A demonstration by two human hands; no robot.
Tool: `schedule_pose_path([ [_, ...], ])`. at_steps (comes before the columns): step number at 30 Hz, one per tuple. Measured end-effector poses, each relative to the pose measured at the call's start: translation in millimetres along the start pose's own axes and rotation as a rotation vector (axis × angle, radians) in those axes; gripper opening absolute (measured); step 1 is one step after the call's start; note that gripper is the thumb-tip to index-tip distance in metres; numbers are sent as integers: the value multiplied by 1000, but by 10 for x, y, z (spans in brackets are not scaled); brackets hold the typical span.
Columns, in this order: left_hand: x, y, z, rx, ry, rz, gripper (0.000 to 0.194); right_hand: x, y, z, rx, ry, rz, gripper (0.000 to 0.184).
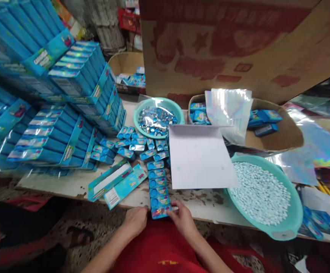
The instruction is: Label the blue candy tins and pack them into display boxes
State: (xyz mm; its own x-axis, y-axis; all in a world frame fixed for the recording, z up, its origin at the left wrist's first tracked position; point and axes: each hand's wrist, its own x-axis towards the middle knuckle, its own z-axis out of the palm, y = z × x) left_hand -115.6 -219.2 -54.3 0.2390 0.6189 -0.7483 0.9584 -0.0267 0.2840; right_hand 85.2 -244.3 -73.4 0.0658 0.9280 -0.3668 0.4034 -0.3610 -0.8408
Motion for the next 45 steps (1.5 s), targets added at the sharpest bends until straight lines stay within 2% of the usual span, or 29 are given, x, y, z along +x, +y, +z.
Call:
schedule_pose_path([
  [3,-91,45,-575,-89,155,28,27,-40,-260,-392,-29,-104,-48,24],
  [5,-37,246,-1087,-228,372,133,30,18,-553,-726,-49,-172,-146,19],
  [6,49,397,-1362,-270,525,177,31,91,-722,-898,-59,-163,-226,17],
  [8,334,760,-1914,-283,795,310,34,328,-1057,-1225,-85,0,-398,15],
  [9,513,950,-2175,-269,862,351,36,480,-1206,-1371,-98,124,-467,15],
  [10,699,1128,-2416,-245,887,362,37,643,-1333,-1504,-109,256,-518,15],
  [12,1037,1410,-2812,-178,793,338,38,975,-1509,-1728,-120,473,-586,17],
  [14,1274,1563,-3055,-135,706,303,40,1287,-1580,-1913,-146,619,-645,21],
  [15,1351,1594,-3113,-127,701,302,41,1436,-1583,-1995,-191,672,-680,23],
  [18,1467,1575,-3079,-138,804,358,33,1880,-1495,-2212,-479,759,-729,41],
  [20,1490,1526,-2976,-188,869,386,26,2149,-1390,-2329,-687,730,-644,56],
  [21,1487,1504,-2931,-232,916,382,26,2252,-1332,-2374,-759,683,-583,56],
  [23,1444,1476,-2889,-330,1077,358,29,2352,-1218,-2420,-843,549,-531,38],
  [25,1364,1478,-2912,-369,1260,351,35,2285,-1115,-2392,-891,449,-619,19],
  [26,1323,1491,-2938,-344,1293,368,37,2201,-1066,-2351,-910,434,-693,18],
  [27,1291,1512,-2961,-286,1261,396,39,2096,-1017,-2297,-930,440,-763,21],
  [28,1275,1539,-2975,-204,1162,430,40,1983,-967,-2233,-950,456,-820,24],
  [30,1304,1606,-2951,-13,845,475,40,1782,-862,-2102,-980,457,-892,27],
  [32,1400,1670,-2856,129,555,461,38,1652,-768,-2001,-999,405,-907,30],
  [34,1513,1713,-2725,164,423,433,32,1593,-724,-1958,-1001,343,-868,25],
  [37,1609,1737,-2563,81,456,427,20,1595,-814,-1989,-988,314,-771,25],
  [42,1588,1798,-2490,-6,582,440,27,1836,-1171,-1965,-949,494,-669,28],
  [45,1587,1866,-2482,-29,622,422,27,2025,-1190,-1811,-964,428,-680,32],
])
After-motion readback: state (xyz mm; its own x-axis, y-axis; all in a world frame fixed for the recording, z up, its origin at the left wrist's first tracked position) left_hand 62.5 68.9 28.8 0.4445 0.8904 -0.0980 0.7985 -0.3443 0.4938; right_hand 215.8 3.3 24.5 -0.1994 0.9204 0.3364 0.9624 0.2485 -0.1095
